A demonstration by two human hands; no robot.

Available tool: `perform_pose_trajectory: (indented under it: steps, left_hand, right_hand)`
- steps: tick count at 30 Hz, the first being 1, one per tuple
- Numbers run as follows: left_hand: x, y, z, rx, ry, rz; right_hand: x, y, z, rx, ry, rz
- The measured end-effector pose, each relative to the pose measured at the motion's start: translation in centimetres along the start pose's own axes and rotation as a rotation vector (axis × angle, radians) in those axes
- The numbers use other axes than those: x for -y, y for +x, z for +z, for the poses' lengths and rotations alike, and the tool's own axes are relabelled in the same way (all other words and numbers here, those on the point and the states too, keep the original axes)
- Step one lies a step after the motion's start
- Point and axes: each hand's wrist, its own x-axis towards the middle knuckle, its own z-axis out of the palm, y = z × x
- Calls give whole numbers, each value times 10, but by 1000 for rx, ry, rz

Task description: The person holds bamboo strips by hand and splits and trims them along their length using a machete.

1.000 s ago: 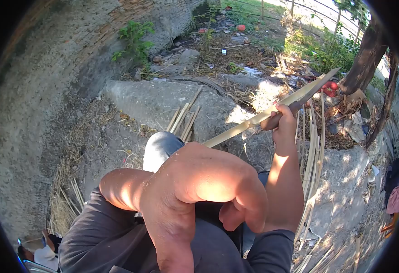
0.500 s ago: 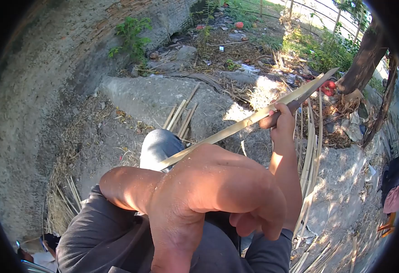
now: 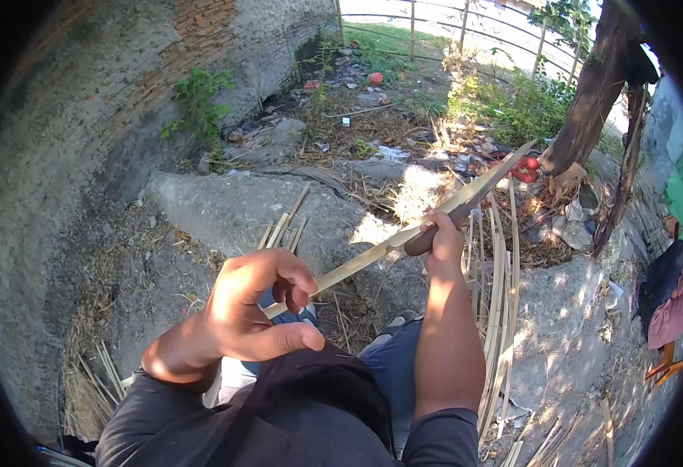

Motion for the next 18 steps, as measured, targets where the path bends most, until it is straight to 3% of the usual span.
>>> perform_pose_trajectory:
  steps: [1, 3, 5, 7, 9, 12, 15, 18]
  left_hand:
    - [21, -18, -2, -31, 244, 28]
    - [45, -67, -16, 40, 518, -373]
    - [74, -142, -37, 63, 674, -523]
    - [86, -226, -49, 112, 785, -770]
    - [75, -274, -46, 124, 692, -1080]
    - [74, -318, -29, 52, 721, -1163]
    - [90, -341, -20, -94, 803, -1020]
    - [96, -338, -23, -200, 839, -904]
  right_hand:
    - [1, 0, -1, 21, 18, 6]
    - [2, 0, -6, 34, 12, 6]
    - [2, 0, -8, 14, -25, -5]
    - [-1, -2, -5, -32, -48, -50]
    - [-4, 0, 1, -40, -48, -69]
    - [-6, -1, 10, -9, -66, -32]
    - [-12, 0, 15, 72, -48, -11]
    - [-11, -6, 11, 6, -262, -66]
